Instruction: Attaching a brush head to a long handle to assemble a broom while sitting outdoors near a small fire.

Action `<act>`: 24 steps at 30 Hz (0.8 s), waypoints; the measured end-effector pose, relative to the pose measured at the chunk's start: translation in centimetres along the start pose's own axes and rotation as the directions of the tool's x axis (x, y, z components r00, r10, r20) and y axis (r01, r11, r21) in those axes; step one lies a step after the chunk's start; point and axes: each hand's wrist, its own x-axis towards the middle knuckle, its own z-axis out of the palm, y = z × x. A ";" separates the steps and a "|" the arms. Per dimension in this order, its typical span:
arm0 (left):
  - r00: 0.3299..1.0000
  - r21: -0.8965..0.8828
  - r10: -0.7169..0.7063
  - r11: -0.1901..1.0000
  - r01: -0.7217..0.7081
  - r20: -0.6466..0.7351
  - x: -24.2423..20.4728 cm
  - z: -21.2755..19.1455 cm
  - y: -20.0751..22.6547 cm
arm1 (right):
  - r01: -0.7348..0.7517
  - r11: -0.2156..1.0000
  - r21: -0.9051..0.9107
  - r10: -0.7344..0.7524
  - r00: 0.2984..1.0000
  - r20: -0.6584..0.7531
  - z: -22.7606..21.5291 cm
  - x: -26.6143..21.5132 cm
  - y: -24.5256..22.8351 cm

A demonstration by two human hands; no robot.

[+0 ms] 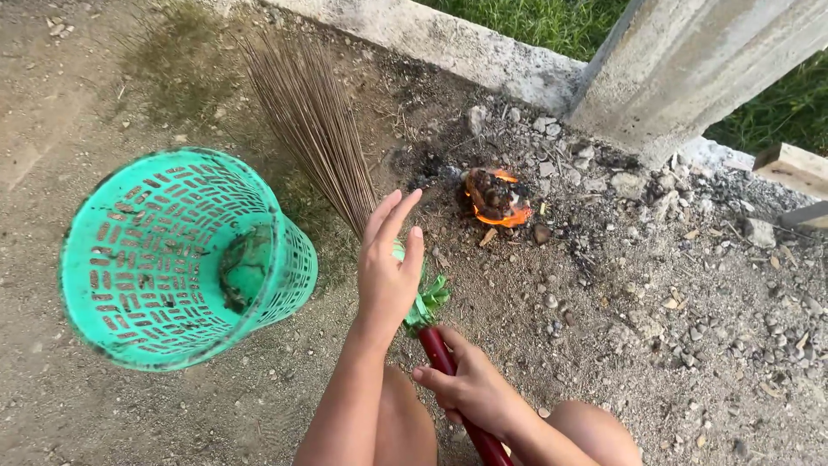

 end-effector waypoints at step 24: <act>0.998 0.031 0.057 0.998 -0.056 -0.031 0.0 0.0 -0.4 | 0.049 0.999 0.016 -0.049 0.998 0.036 -0.7 -0.2 -0.2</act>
